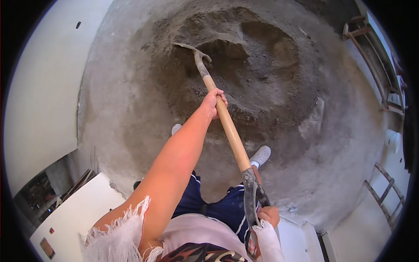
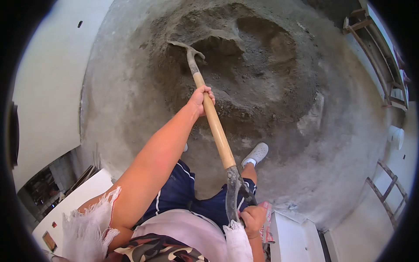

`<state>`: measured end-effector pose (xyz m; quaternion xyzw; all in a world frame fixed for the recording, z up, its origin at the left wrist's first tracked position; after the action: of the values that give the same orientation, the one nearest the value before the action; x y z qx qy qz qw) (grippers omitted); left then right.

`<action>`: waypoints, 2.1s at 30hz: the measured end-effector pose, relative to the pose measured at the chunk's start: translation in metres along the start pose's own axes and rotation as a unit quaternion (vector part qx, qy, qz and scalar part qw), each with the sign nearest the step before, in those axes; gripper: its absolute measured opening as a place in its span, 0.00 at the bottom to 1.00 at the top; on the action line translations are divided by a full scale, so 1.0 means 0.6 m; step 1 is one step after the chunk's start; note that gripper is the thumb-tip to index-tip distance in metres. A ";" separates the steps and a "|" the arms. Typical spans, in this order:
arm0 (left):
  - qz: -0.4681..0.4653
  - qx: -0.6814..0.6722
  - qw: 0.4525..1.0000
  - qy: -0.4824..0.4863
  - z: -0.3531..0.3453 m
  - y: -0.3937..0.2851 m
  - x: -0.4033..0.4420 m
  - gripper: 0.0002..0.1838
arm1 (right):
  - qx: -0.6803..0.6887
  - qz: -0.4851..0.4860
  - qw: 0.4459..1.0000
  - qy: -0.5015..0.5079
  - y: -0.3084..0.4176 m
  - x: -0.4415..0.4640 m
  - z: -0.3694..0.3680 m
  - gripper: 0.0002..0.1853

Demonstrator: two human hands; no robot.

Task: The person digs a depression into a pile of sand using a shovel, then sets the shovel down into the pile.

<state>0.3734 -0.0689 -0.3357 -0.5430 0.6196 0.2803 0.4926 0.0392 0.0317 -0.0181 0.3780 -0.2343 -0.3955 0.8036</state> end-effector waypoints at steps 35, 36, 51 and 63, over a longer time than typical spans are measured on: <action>-0.021 0.628 0.716 -0.303 0.849 -0.644 -0.544 0.23 | -0.305 -0.021 0.952 -0.018 0.503 0.398 -0.046 0.13; -0.026 0.629 0.717 -0.300 0.836 -0.628 -0.570 0.22 | -0.307 -0.013 0.951 -0.034 0.499 0.422 -0.033 0.12; -0.179 0.770 0.607 0.082 0.497 -0.667 -0.414 0.18 | -0.314 -0.044 0.946 -0.069 0.656 0.519 -0.162 0.10; -0.190 0.892 0.408 -0.032 0.622 -1.109 -0.356 0.18 | -0.148 -0.408 0.824 -0.363 0.675 0.344 -0.248 0.14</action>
<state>1.1034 0.1764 -0.1491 0.1092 0.3839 -0.5151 0.7585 0.4447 0.0892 0.2289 0.1447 -0.2723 -0.8262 0.4715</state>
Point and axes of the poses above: each hand's wrist, its own x-axis towards the middle knuckle, its own z-axis out of the back of the hand, y = z × x, the point moved 8 cm from there along x, towards the middle knuckle, and after that the axes turned 1 degree about -x, right-handed, at the moved point
